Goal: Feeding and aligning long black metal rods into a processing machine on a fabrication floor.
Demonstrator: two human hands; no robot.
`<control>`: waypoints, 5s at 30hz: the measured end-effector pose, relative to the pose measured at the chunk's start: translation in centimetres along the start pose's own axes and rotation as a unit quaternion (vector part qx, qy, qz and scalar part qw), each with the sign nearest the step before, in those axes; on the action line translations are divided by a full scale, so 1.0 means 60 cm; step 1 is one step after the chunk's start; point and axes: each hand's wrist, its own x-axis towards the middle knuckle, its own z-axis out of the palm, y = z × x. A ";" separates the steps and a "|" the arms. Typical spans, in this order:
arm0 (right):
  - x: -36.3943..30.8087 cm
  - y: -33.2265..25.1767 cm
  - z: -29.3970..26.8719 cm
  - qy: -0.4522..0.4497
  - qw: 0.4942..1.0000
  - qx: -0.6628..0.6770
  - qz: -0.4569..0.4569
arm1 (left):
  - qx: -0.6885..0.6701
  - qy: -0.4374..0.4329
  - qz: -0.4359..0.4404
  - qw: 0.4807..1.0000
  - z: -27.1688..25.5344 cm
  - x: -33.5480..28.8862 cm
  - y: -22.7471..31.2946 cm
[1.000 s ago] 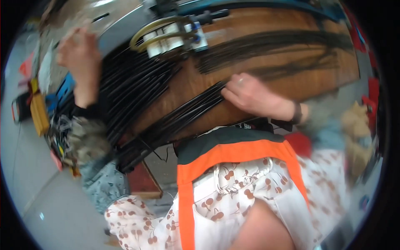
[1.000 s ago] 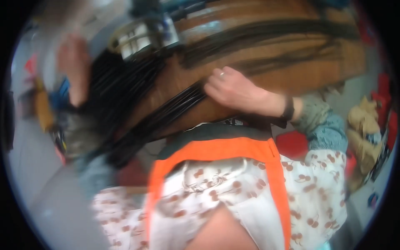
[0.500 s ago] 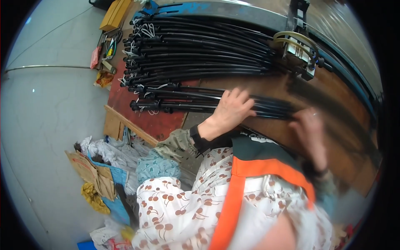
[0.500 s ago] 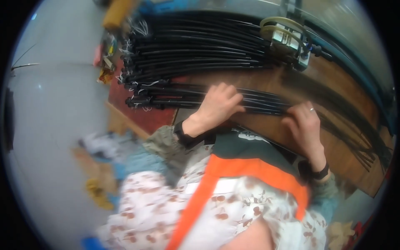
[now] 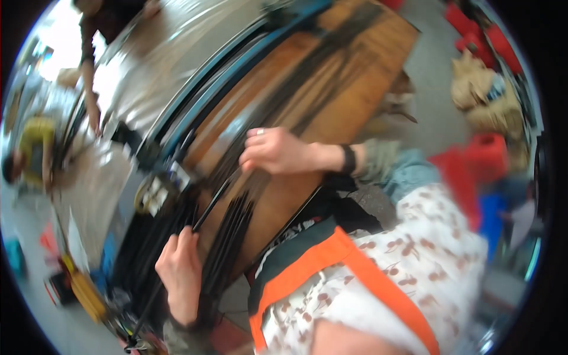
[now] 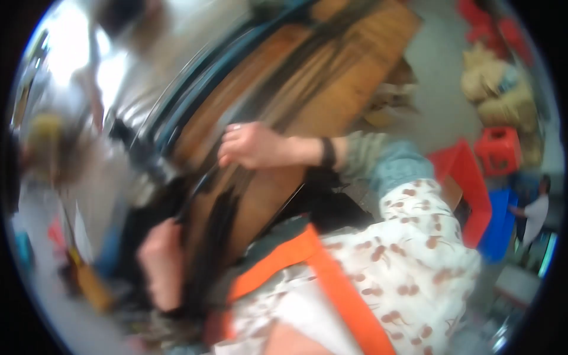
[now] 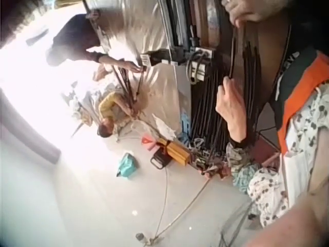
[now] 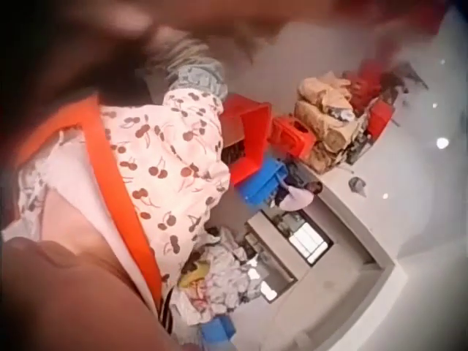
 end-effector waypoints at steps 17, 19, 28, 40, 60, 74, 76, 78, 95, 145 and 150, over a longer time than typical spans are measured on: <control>0.034 0.068 -0.166 0.194 0.962 -0.178 -0.072 | 0.072 0.076 0.113 0.988 -0.088 0.198 -0.007; 0.061 0.021 -0.120 0.182 0.967 -0.161 -0.074 | 0.065 0.073 0.157 0.983 -0.066 0.215 0.006; 0.114 0.102 -0.089 0.145 0.961 -0.235 0.026 | 0.128 0.294 -0.046 0.946 -0.190 0.103 -0.236; 0.458 -0.088 0.150 -0.092 0.980 0.173 -0.017 | 0.058 0.294 -0.165 0.940 -0.221 -0.144 -0.354; 0.289 0.098 -0.108 -0.073 0.916 -0.377 -0.119 | 0.030 0.199 -0.151 0.968 -0.144 -0.089 -0.391; 0.184 0.176 -0.225 -0.038 0.910 -0.410 0.043 | -0.049 0.134 -0.041 0.989 -0.004 0.129 -0.320; 0.192 0.166 -0.215 -0.025 0.917 -0.397 0.032 | -0.084 0.146 -0.039 0.985 0.004 0.133 -0.318; 0.195 0.162 -0.211 -0.013 0.921 -0.389 0.021 | -0.153 0.180 -0.038 0.971 0.013 0.139 -0.313; 0.200 -0.008 -0.125 -0.021 0.927 -0.358 -0.107 | -0.109 0.089 -0.072 0.987 0.007 0.156 -0.298; 0.095 -0.135 0.125 -0.134 0.984 -0.104 0.061 | -0.022 -0.014 0.109 0.994 0.041 -0.067 -0.214; 0.085 -0.154 0.123 -0.126 0.976 0.097 0.150 | -0.031 -0.010 0.094 0.995 0.014 -0.081 -0.154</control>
